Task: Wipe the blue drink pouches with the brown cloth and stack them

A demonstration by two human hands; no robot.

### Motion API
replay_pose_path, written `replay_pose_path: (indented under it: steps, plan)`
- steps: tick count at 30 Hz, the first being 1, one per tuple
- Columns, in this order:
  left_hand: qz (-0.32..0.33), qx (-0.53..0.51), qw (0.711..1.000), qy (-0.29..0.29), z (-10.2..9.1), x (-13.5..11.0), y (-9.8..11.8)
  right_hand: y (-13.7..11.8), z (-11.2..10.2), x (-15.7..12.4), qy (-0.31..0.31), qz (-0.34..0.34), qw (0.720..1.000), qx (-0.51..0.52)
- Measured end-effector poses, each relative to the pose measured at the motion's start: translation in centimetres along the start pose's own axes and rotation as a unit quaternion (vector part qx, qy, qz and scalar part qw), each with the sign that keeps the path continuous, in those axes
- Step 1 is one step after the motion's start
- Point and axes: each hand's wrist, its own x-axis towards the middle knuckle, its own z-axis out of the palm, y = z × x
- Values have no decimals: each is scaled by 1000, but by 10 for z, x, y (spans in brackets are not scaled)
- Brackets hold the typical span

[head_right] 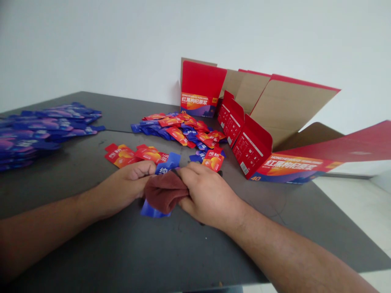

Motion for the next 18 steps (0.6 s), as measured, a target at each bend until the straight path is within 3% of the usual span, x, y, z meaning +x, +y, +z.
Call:
replay_pose_path:
  steps: [3,9,18]
  plan:
    - [-3,2,1000,0,0,0,1,3,1,1,-1,-1,1000,9]
    - [20,41,999,2,-2,0,1,-7,0,0,-74,-118,990,32]
    - [-5,15,1000,-1,0,1,-2,1,1,0,0,-7,1000,1]
